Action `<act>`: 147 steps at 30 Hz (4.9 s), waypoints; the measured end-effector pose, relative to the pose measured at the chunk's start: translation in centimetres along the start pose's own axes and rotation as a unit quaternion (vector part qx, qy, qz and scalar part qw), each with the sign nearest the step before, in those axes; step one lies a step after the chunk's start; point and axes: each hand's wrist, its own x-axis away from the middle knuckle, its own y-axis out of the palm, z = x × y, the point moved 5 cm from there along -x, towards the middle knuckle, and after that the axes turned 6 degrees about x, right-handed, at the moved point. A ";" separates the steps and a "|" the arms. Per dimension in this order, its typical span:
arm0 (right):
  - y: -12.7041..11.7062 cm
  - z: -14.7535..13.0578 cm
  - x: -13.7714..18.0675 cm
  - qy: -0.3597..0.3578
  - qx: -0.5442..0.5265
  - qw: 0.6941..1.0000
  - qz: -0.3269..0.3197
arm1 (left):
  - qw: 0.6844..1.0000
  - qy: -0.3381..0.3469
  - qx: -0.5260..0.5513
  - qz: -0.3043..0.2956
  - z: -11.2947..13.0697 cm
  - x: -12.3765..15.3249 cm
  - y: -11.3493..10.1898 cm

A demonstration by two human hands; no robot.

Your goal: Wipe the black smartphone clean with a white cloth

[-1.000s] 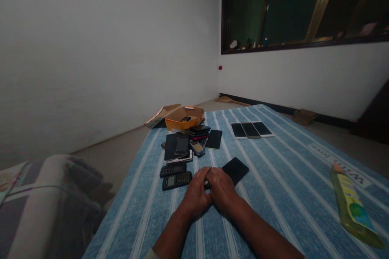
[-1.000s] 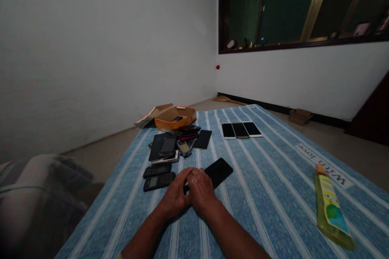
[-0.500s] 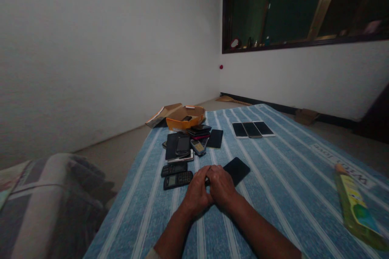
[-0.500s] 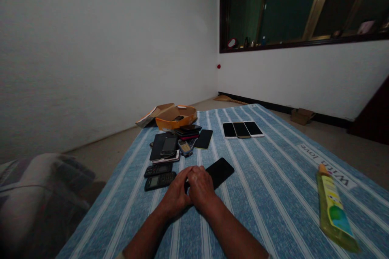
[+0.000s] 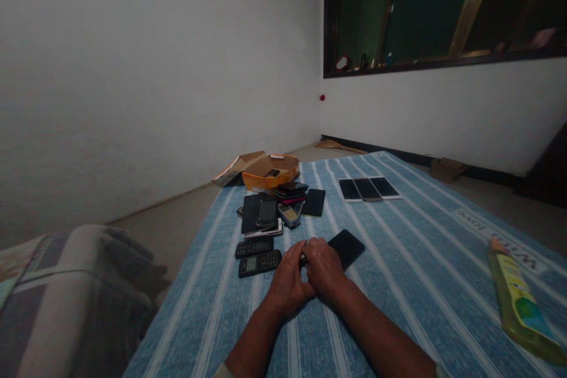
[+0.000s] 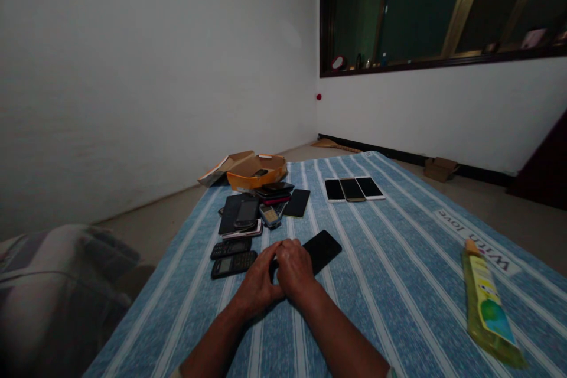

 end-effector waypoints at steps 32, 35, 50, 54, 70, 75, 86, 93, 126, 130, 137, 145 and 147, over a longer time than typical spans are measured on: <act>0.0 0.3 0.4 -0.087 0.021 0.995 -0.035 | 1.000 -0.004 -0.017 0.002 1.0 -0.1 0.2; -0.3 0.6 0.2 -0.064 0.045 0.996 -0.036 | 1.000 -0.009 -0.021 0.005 1.1 -0.1 0.2; -0.2 0.5 0.2 -0.084 0.027 0.996 -0.031 | 1.000 0.000 -0.021 0.004 1.9 -0.1 0.1; -0.6 1.6 -0.1 -0.035 0.071 0.996 -0.042 | 0.999 -0.030 -0.044 -0.007 1.3 0.1 0.3; -1.5 4.8 -0.3 0.023 0.076 0.996 -0.029 | 0.998 -0.031 -0.058 -0.008 2.3 0.2 0.2; -1.0 2.2 0.3 -0.050 0.042 0.997 -0.031 | 0.998 -0.026 -0.052 -0.015 3.2 0.1 0.2; -1.4 5.0 -0.8 -0.015 0.083 0.995 -0.052 | 0.997 -0.035 -0.057 -0.025 2.7 0.6 0.3; -1.5 8.4 -1.4 -0.002 0.098 0.994 -0.050 | 0.996 -0.055 -0.054 -0.042 1.9 1.1 0.7; 0.0 10.4 2.5 -0.009 0.010 0.999 0.048 | 0.993 -0.060 -0.074 -0.070 1.9 1.2 0.7; 1.6 10.1 3.4 -0.045 0.010 0.996 0.083 | 0.993 -0.037 -0.085 -0.069 1.7 1.2 0.8; 3.8 8.0 5.2 -0.209 -0.016 0.953 0.219 | 0.996 0.013 -0.080 -0.041 0.9 1.5 0.9; 3.0 4.9 6.5 -0.202 -0.017 0.948 0.245 | 0.996 -0.008 -0.073 -0.047 1.4 1.3 0.8; 2.8 5.2 6.6 -0.217 -0.015 0.948 0.232 | 0.996 -0.021 -0.070 -0.050 1.5 1.2 0.8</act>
